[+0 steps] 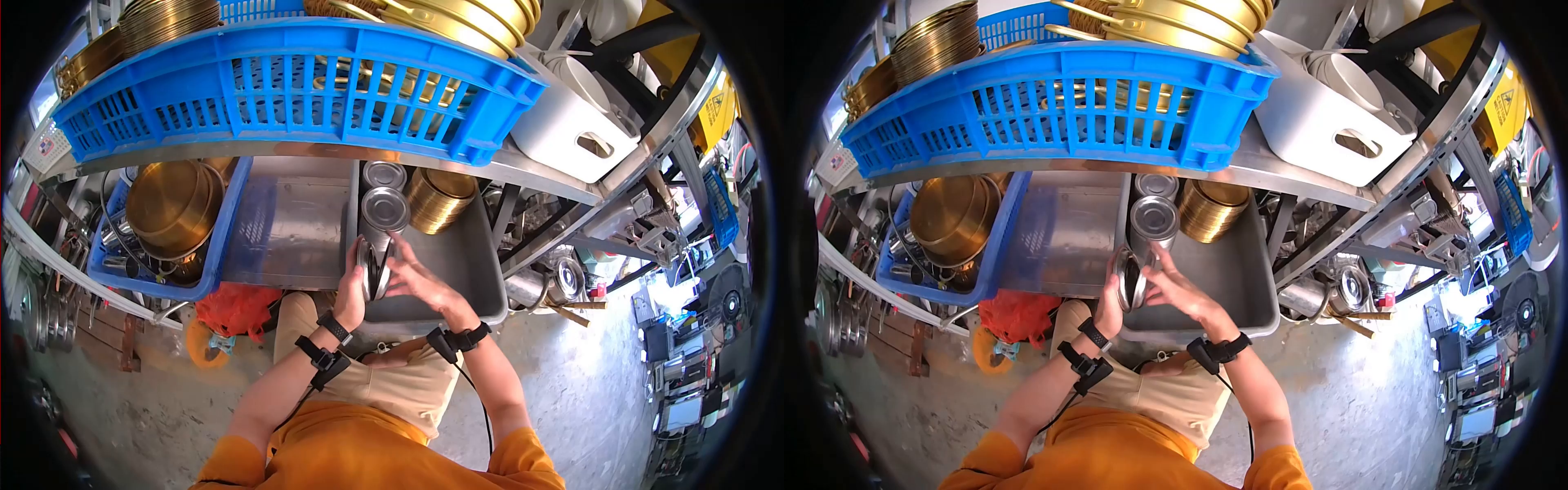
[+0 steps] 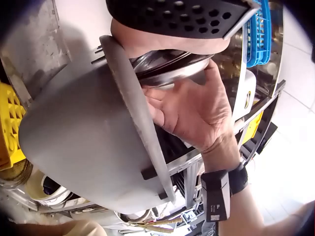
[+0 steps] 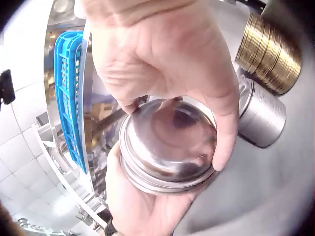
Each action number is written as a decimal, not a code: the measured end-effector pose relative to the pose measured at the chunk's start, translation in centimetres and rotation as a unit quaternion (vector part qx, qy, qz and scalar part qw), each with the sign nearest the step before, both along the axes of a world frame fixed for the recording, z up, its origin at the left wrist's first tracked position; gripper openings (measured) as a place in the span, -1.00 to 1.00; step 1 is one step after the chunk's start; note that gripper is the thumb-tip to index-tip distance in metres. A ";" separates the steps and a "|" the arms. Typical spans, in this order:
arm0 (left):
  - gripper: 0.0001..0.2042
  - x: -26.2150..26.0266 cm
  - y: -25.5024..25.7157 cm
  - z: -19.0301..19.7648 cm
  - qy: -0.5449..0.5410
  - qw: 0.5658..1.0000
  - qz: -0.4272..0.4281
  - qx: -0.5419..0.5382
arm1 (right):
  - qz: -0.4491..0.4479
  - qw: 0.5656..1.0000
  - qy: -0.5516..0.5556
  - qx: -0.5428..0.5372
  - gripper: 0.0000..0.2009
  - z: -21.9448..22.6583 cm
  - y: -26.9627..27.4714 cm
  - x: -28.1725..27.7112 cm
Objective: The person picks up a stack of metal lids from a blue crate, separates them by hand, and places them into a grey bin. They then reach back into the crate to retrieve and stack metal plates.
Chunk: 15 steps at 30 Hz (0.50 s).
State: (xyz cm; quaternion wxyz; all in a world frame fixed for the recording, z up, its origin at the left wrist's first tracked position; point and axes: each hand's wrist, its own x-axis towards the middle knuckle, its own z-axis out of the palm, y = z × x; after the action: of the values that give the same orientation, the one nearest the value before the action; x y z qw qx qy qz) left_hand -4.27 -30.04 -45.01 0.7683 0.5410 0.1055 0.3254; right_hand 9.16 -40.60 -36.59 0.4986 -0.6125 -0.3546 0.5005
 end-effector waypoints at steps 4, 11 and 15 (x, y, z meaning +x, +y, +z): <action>-0.23 0.4 0.2 -1.4 0.003 1.000 0.012 0.011 | -0.122 0.989 -0.031 0.073 -0.26 0.9 0.8 4.4; -0.29 0.6 0.5 -2.3 0.022 0.998 0.028 0.053 | -0.153 0.845 -0.497 0.128 -0.38 -6.3 5.3 9.3; -0.29 0.4 0.4 -1.8 0.018 0.999 0.021 0.033 | -0.121 0.815 -0.566 0.032 -0.51 -8.7 5.6 9.7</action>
State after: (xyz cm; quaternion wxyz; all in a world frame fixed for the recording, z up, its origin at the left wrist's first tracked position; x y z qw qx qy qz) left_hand -3.85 -29.68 -46.83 0.7408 0.5697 0.1202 0.3351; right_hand 18.82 -34.95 -45.27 0.2862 -0.8093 -0.5128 -0.0105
